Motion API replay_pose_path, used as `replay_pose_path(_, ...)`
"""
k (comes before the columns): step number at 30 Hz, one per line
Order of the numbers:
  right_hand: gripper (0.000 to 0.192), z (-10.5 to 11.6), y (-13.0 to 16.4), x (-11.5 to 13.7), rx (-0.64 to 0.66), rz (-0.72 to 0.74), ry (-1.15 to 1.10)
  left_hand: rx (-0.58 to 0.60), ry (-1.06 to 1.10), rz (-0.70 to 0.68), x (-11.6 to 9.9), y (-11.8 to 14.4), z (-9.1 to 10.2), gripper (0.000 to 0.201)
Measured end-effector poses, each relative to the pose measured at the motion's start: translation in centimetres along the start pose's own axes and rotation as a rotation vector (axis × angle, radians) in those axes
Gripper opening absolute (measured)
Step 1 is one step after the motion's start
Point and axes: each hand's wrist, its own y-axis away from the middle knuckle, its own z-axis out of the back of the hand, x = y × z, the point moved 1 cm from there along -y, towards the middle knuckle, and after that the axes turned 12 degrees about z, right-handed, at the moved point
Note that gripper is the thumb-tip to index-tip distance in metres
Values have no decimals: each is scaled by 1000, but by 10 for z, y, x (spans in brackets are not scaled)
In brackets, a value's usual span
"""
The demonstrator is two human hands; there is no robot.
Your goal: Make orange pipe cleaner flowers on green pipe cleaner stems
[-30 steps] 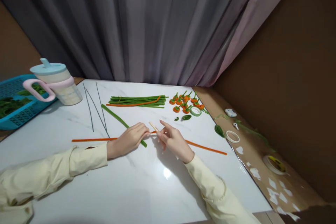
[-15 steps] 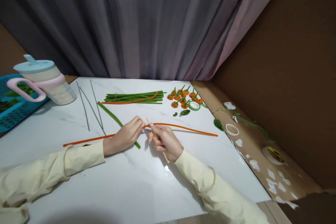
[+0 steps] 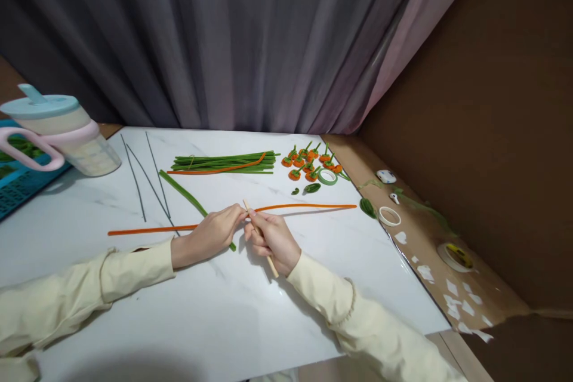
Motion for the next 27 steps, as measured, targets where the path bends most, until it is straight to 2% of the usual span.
replay_pose_path(12, 41, 3, -34, -4, 79, 42, 29, -16, -5, 176, 6, -6, 10, 18)
replay_pose_path(27, 44, 0, -31, -5, 71, 9, 60, -26, -129, 69, 6, -4, 6, 17)
